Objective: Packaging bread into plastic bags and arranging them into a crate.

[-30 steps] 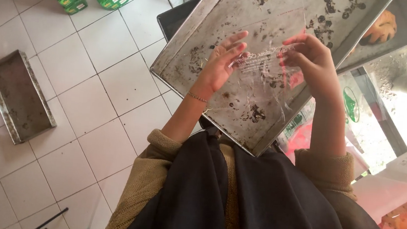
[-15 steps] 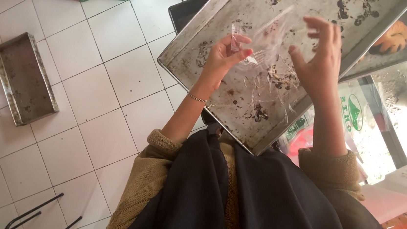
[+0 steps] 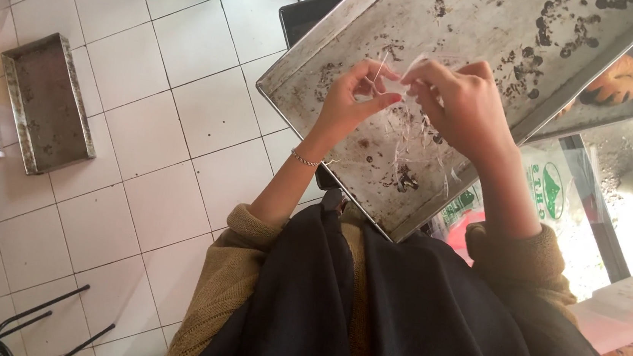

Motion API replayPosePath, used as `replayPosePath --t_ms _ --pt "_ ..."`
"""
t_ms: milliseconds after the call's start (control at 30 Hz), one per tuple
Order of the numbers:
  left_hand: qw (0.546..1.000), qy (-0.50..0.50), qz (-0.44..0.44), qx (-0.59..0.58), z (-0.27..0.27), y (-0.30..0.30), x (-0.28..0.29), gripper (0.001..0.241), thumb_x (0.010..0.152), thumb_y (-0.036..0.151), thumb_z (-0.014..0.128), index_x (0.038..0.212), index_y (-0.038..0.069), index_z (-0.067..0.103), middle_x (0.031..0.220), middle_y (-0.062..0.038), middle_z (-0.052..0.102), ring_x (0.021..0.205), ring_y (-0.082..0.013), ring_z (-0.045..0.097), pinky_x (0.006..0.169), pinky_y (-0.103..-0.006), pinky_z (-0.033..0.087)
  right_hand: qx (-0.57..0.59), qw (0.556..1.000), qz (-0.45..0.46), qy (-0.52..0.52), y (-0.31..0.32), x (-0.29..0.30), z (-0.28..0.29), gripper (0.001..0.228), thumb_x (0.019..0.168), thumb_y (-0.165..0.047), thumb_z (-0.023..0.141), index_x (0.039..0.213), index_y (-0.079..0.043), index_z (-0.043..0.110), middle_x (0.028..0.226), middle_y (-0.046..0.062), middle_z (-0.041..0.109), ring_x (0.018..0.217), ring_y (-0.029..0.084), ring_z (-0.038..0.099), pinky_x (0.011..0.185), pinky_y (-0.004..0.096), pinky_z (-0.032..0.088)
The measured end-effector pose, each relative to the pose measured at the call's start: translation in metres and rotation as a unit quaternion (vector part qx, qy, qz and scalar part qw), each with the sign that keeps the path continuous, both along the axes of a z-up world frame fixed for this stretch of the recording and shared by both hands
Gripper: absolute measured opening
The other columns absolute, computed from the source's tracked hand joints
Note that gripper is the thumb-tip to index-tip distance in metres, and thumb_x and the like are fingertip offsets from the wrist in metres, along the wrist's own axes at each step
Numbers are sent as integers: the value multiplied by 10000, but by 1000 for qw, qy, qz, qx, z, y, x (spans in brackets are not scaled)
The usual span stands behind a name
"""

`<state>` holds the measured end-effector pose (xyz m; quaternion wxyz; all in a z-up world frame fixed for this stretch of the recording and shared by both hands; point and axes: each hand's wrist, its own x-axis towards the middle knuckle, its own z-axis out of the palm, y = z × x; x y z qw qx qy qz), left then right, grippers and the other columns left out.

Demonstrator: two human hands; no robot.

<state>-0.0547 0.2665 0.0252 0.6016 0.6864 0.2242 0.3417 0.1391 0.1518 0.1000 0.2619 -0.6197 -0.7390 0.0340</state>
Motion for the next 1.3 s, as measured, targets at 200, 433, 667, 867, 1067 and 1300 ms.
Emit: replayPosePath --t_ms 200,433,667,867,1067,1300 --pt "995 17 11 101 6 -12 -1 374 887 364 813 1169 148 695 1114 7 724 910 -82 669 844 -241 627 -25 993 -13 -114 -2 -19 25 202 1004 -305 728 1138 -155 700 863 -11 789 550 93 625 775 357 470" --pt "947 52 16 315 25 -31 -5 635 922 420 799 1438 171 525 1433 -35 616 1337 -222 609 1163 -441 524 -36 999 -15 14 -2 -8 -8 271 1091 -307 689 1121 -41 650 1003 110 769 775 177 716 752 361 593" --pt "959 84 -26 269 36 -48 -2 741 1002 512 714 1598 253 359 1667 1 403 1525 -203 483 1274 -504 481 -1 999 -46 -11 -5 -19 14 239 1070 -275 660 1013 -51 720 922 119 773 679 179 704 704 347 601" --pt "923 151 24 353 33 -50 2 757 954 439 728 1593 245 370 1679 8 345 1576 -232 354 1309 -648 216 -221 966 -109 75 -11 -20 -2 241 1088 -215 559 1041 13 621 832 127 741 704 207 704 683 345 595" --pt "897 130 31 421 19 -50 6 602 1025 313 703 1554 266 419 1656 43 387 1573 -190 347 1343 -595 161 104 994 -21 12 -22 -22 15 132 892 -111 663 920 -8 739 1078 184 758 987 367 639 939 464 514" --pt "897 114 31 426 25 -51 6 572 1031 138 641 1551 264 442 1652 70 426 1591 -177 363 1359 -518 190 -69 986 -58 139 -27 -18 -21 183 1040 -160 658 1022 21 666 975 140 705 925 300 674 976 467 521"
